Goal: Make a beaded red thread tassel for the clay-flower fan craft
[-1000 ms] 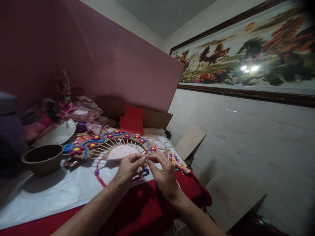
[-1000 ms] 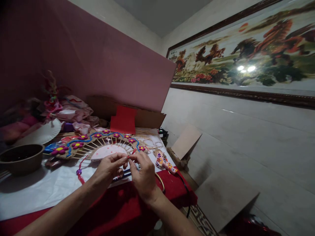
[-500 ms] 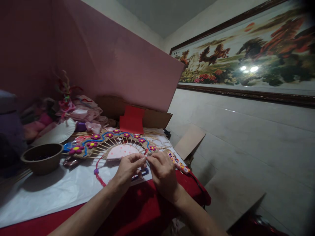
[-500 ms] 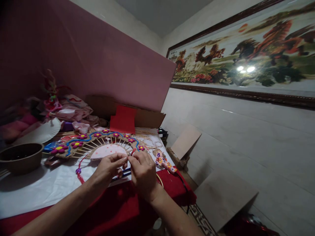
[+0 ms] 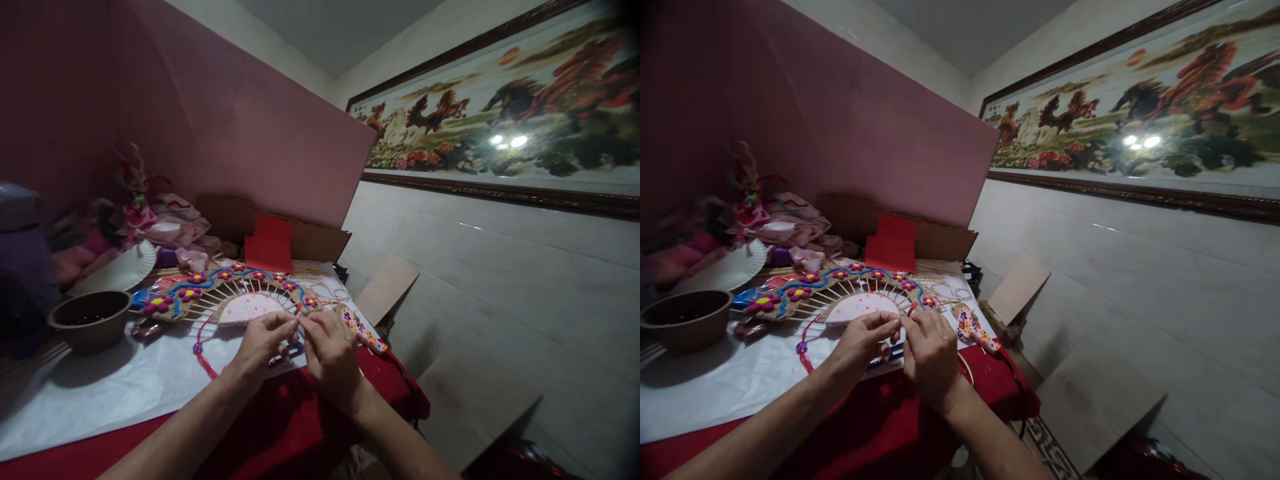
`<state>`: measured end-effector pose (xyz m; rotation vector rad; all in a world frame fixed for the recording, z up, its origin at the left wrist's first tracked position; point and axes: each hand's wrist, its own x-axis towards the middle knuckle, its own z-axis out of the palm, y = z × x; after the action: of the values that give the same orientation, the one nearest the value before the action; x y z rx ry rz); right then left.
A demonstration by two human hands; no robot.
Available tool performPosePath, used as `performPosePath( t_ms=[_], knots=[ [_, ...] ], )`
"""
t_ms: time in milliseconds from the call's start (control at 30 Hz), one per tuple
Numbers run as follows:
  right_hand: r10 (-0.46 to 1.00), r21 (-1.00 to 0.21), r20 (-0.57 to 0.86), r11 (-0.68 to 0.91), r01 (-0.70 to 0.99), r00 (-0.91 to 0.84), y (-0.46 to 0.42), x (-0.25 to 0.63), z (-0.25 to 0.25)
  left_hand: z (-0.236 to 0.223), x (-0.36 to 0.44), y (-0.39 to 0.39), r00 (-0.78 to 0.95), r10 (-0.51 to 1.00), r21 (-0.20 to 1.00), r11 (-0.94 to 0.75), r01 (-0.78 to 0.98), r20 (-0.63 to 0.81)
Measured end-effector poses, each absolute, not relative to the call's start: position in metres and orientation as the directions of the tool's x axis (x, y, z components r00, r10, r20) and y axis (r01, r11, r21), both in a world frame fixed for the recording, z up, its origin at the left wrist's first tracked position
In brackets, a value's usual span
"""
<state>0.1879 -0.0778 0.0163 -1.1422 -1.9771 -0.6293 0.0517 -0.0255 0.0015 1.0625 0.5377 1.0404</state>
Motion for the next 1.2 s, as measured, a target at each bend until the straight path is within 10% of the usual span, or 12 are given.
performPosePath(
  t_ms=[200, 533, 967, 1200],
  knots=[
    [0.560, -0.307, 0.826, 0.538, 0.785, -0.061, -0.077, 0.181, 0.013, 0.003, 0.052, -0.026, 0.439, 0.892, 0.890, 0.112, -0.442, 0.106],
    [0.640, -0.509, 0.768, 0.620, 0.598, -0.010, -0.077, 0.178, 0.016, 0.004, 0.050, -0.029, 0.500, 0.860, 0.874, 0.164, -0.458, 0.101],
    [0.593, -0.356, 0.799, 0.596, 0.720, -0.096, -0.074, 0.186, 0.015, 0.008, 0.049, -0.031, 0.549, 0.831, 0.887, 0.183, -0.424, 0.092],
    [0.652, -0.461, 0.757, 0.586, 0.666, -0.050, -0.077, 0.184, 0.016, 0.009, 0.049, -0.031, 0.552, 0.832, 0.866, 0.236, -0.441, 0.054]
  ],
)
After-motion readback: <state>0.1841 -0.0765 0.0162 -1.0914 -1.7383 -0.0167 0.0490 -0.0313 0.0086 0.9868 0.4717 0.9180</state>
